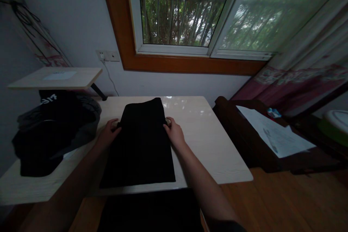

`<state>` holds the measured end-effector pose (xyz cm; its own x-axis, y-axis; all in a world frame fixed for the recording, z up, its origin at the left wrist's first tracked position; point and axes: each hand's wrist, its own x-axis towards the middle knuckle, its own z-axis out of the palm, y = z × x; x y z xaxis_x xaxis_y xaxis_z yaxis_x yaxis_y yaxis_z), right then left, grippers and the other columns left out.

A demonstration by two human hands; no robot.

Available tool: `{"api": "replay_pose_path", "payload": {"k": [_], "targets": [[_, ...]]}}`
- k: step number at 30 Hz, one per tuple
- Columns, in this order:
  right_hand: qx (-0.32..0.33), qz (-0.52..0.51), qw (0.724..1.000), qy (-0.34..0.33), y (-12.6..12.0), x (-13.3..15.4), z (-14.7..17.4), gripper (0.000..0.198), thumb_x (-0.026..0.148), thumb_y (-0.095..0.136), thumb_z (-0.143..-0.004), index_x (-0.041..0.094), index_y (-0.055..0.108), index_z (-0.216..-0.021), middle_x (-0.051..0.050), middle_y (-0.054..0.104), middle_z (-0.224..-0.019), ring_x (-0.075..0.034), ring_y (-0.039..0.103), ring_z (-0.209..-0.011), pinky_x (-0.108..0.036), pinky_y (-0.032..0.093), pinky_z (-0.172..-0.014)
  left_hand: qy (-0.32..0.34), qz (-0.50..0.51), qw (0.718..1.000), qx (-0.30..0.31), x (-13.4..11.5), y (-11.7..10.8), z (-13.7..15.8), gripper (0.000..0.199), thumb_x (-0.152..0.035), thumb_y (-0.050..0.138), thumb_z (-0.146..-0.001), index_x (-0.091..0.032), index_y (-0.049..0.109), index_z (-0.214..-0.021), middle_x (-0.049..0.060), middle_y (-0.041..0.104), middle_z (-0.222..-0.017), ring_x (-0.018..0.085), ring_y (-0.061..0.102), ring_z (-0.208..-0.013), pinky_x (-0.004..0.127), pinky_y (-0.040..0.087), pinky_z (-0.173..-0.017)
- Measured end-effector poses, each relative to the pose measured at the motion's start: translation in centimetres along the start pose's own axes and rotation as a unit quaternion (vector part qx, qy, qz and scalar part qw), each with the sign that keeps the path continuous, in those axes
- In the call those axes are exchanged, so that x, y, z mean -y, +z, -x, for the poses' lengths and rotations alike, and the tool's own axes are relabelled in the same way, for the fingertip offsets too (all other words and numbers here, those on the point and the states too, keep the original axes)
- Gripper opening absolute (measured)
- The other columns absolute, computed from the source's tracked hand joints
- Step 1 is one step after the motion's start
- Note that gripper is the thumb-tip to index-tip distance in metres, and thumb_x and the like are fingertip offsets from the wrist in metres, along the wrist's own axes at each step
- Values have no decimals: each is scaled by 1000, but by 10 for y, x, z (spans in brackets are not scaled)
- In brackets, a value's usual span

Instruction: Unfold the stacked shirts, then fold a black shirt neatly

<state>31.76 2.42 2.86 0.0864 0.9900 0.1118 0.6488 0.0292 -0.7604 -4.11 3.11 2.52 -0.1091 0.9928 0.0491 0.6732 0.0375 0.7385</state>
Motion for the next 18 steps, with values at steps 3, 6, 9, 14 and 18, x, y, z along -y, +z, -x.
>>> {"api": "replay_pose_path", "payload": {"k": [3, 6, 9, 14, 18], "targets": [[-7, 2, 1000, 2, 3, -2, 4, 47, 34, 60, -93, 28, 51, -140, -2, 70, -90, -21, 68, -83, -30, 50, -78, -14, 2, 1000, -15, 1, 2, 3, 63, -42, 61, -86, -24, 45, -144, 4, 70, -94, 23, 69, -83, 36, 52, -81], [-12, -4, 1000, -10, 5, -4, 9, 49, 36, 58, -94, 25, 49, -142, -3, 69, -93, -21, 67, -83, -32, 51, -79, 0, 3, 1000, -30, 0, 2, 6, 64, -41, 61, -86, -21, 44, -144, 5, 68, -99, 22, 68, -87, 38, 52, -86], [-34, -3, 999, -39, 7, -6, 15, 54, 38, 58, -93, 20, 48, -143, -8, 68, -104, -23, 66, -92, -36, 52, -86, 29, 1, 999, -40, -1, 2, 10, 67, -41, 62, -84, -16, 44, -144, 8, 65, -104, 23, 66, -93, 41, 52, -92], [-3, 37, 999, -18, 4, -3, 26, 57, 37, 61, -92, 24, 45, -145, -9, 69, -105, -25, 67, -92, -37, 50, -82, 22, -39, 999, -2, -6, -2, 20, 74, -45, 64, -83, -17, 40, -147, 7, 67, -96, 23, 67, -83, 40, 54, -83], [34, 35, 999, 19, -1, -1, 30, 56, 33, 66, -89, 28, 46, -142, -6, 71, -96, -25, 68, -86, -33, 47, -75, 9, -53, 998, 21, -10, -6, 25, 71, -44, 63, -84, -17, 41, -146, 6, 67, -93, 24, 68, -82, 38, 53, -78]]}}
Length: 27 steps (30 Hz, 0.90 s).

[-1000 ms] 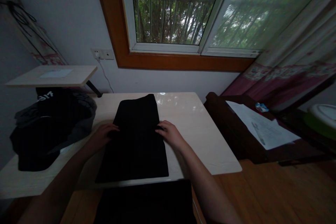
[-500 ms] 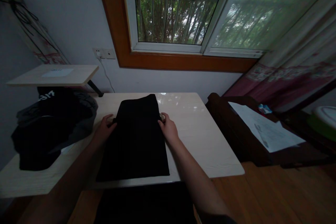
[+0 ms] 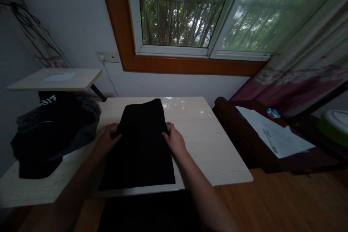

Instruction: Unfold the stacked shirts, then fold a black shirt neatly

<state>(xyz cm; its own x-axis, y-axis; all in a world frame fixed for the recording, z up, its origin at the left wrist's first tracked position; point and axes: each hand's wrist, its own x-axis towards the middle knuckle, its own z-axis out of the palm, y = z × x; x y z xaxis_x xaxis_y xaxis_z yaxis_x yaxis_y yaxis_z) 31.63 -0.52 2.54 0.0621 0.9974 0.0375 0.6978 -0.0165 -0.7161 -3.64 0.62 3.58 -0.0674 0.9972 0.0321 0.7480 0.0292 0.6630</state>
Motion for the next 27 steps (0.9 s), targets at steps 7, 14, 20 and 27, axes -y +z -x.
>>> {"api": "replay_pose_path", "payload": {"k": [7, 14, 20, 27], "targets": [[113, -51, 992, 17, -21, -4, 11, 70, 19, 77, -76, 22, 47, -139, 0, 68, -84, -21, 67, -79, -30, 46, -70, -22, 107, 984, 142, 0, -20, 13, 88, -41, 70, -75, -15, 32, -149, 6, 71, -92, 28, 71, -82, 40, 54, -74], [140, -117, 983, 22, -31, -13, 22, 43, 24, 78, -71, 19, 60, -109, -1, 67, -87, -19, 64, -80, -30, 47, -73, -4, 108, 980, 170, 5, -29, 19, 72, -43, 73, -74, -18, 47, -137, 5, 69, -93, 26, 68, -83, 38, 54, -74], [78, -158, 984, -27, -19, -13, 12, 22, 36, 69, -77, 22, 54, -85, 2, 61, -83, -18, 58, -77, -30, 45, -73, 81, 26, 994, 76, -1, -18, 5, 36, -45, 70, -73, -19, 67, -97, 8, 64, -100, 25, 62, -90, 42, 52, -85], [110, -297, 949, -8, -17, -11, 16, 33, 46, 69, -80, 23, 49, -91, 3, 55, -82, -16, 55, -76, -28, 44, -72, 39, 101, 987, 116, -6, -22, 13, 26, -42, 64, -79, -22, 54, -93, 1, 66, -89, 23, 65, -84, 37, 52, -77]]}}
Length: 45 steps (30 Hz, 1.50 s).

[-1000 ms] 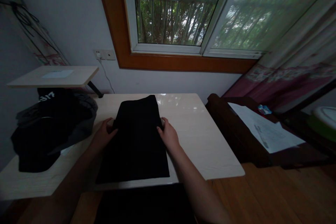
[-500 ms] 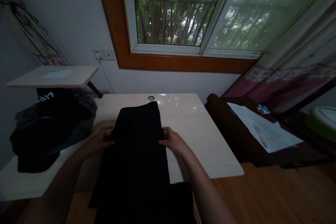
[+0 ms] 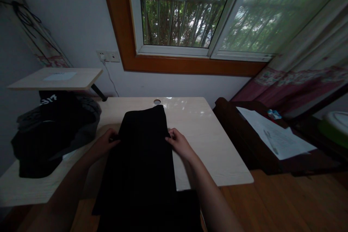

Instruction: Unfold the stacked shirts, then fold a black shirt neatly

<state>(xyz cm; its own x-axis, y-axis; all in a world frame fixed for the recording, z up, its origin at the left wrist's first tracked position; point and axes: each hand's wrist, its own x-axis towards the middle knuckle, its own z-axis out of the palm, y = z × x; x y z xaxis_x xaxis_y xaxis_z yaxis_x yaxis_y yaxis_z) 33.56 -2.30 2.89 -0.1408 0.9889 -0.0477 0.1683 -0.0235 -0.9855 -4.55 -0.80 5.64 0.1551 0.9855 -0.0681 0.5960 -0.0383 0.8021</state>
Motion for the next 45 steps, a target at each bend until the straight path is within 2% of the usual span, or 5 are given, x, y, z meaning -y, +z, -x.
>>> {"api": "replay_pose_path", "payload": {"k": [14, 20, 28, 34, 45], "targets": [[32, -153, 988, 22, -2, 84, 23, 57, 51, 76, -78, 33, 41, -120, 1, 66, -87, -18, 63, -68, -28, 48, -62, -23, 297, 954, 33, -47, -47, 27, 89, -38, 76, -79, -31, 30, -155, 4, 72, -102, 23, 71, -90, 32, 56, -77], [17, -146, 988, -45, -6, 119, -31, 53, 47, 75, -78, 33, 44, -118, 3, 64, -86, -15, 59, -66, -25, 45, -61, 15, 311, 950, -18, -68, -67, -24, 87, -33, 77, -79, -29, 33, -154, 4, 71, -99, 19, 70, -87, 28, 56, -75], [-84, -19, 996, 0, -6, 53, -137, 66, 42, 62, -81, 24, 40, -140, 8, 54, -70, -12, 51, -59, -24, 43, -60, -67, 250, 960, -110, -9, -14, -116, 81, -35, 74, -80, -19, 33, -148, 11, 65, -112, 15, 67, -82, 28, 53, -74], [-106, 129, 986, 14, 0, 6, -132, 62, 34, 65, -79, 24, 47, -137, 5, 60, -74, -16, 58, -67, -26, 44, -64, -96, 222, 960, -143, 25, 12, -121, 84, -28, 82, -70, -17, 41, -143, 4, 64, -96, 16, 65, -75, 31, 54, -74], [-207, 47, 970, -116, 3, 23, -144, 38, 44, 57, -82, 25, 59, -115, 2, 59, -86, -15, 54, -68, -24, 43, -62, 14, 356, 922, -154, 16, -6, -142, 80, -34, 79, -70, -20, 44, -140, 7, 66, -108, 18, 68, -91, 35, 53, -87]]}}
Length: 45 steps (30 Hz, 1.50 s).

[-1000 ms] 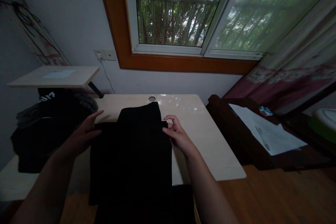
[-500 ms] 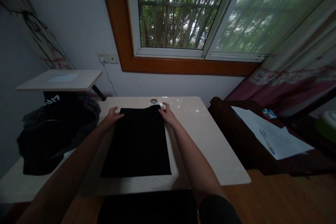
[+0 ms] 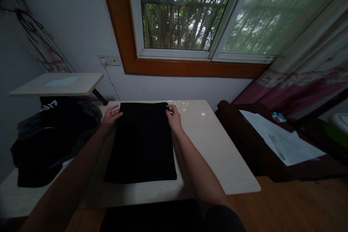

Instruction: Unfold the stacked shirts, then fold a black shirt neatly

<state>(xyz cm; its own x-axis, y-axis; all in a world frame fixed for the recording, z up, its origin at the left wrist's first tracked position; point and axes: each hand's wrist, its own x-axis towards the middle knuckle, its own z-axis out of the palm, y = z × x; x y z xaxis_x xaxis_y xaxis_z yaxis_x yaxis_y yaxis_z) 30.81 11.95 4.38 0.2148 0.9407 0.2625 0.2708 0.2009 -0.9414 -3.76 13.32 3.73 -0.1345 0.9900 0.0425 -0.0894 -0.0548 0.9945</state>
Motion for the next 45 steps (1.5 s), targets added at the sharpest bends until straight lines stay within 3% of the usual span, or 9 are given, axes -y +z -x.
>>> {"api": "replay_pose_path", "payload": {"k": [5, 10, 14, 19, 25, 30, 35, 41, 45], "targets": [[23, 74, 996, 45, 5, -9, -10, 27, 36, 59, -80, 24, 63, -103, -1, 67, -89, -17, 60, -74, -27, 47, -68, -36, -100, 994, -36, 24, 2, -13, 79, -24, 79, -68, -19, 43, -137, 12, 61, -120, 14, 65, -83, 32, 54, -80], [53, 68, 995, 57, -1, -20, 2, 38, 31, 61, -81, 25, 64, -119, -2, 72, -95, -18, 66, -79, -30, 52, -74, -45, -121, 992, -13, 31, -4, 6, 74, -27, 77, -71, -20, 44, -137, 15, 58, -129, 15, 66, -84, 31, 55, -75], [68, 94, 993, -4, -16, -27, 23, 33, 32, 55, -88, 24, 71, -115, -6, 73, -107, -21, 68, -94, -36, 52, -89, -19, -201, 978, 45, 20, -13, 36, 71, -33, 74, -74, -19, 45, -138, 14, 60, -129, 20, 68, -92, 37, 57, -81], [96, 193, 971, -105, -33, -21, 68, 29, 31, 52, -95, 26, 75, -114, -7, 70, -110, -23, 63, -106, -41, 47, -102, -28, -294, 946, 134, -2, -21, 84, 87, -42, 73, -77, -19, 33, -151, 14, 69, -115, 26, 71, -93, 42, 57, -83], [78, 274, 952, -108, -36, -14, 106, 32, 30, 59, -95, 28, 70, -125, -8, 68, -112, -26, 60, -106, -43, 48, -99, -58, -348, 922, 157, -23, -18, 115, 97, -41, 73, -74, -16, 28, -156, 11, 74, -103, 31, 73, -91, 45, 55, -87], [60, 273, 957, -75, -31, -17, 102, 33, 23, 57, -92, 26, 70, -122, -7, 71, -108, -25, 64, -102, -42, 50, -97, -42, -365, 921, 131, -21, -8, 114, 95, -36, 70, -76, -19, 26, -158, 11, 73, -111, 30, 72, -97, 44, 53, -91], [26, 222, 974, -48, -23, -14, 74, 30, 25, 58, -90, 26, 71, -117, -6, 73, -108, -24, 66, -99, -42, 51, -96, -5, -375, 923, 85, -12, 3, 92, 85, -31, 70, -79, -21, 32, -155, 11, 72, -111, 30, 70, -103, 45, 51, -95], [27, 133, 991, -4, -16, 2, 45, 34, 34, 63, -87, 25, 68, -120, -8, 73, -104, -24, 67, -93, -41, 53, -90, 38, -345, 937, 24, -7, 23, 61, 70, -26, 71, -79, -22, 48, -145, 6, 70, -95, 28, 69, -93, 46, 51, -94], [37, 107, 994, 7, -20, -2, 56, 39, 38, 60, -89, 24, 64, -125, -7, 72, -101, -23, 67, -89, -38, 54, -84, 95, -340, 934, 49, 2, 15, 69, 62, -26, 68, -81, -21, 51, -141, 11, 65, -118, 27, 65, -107, 45, 50, -100]]}}
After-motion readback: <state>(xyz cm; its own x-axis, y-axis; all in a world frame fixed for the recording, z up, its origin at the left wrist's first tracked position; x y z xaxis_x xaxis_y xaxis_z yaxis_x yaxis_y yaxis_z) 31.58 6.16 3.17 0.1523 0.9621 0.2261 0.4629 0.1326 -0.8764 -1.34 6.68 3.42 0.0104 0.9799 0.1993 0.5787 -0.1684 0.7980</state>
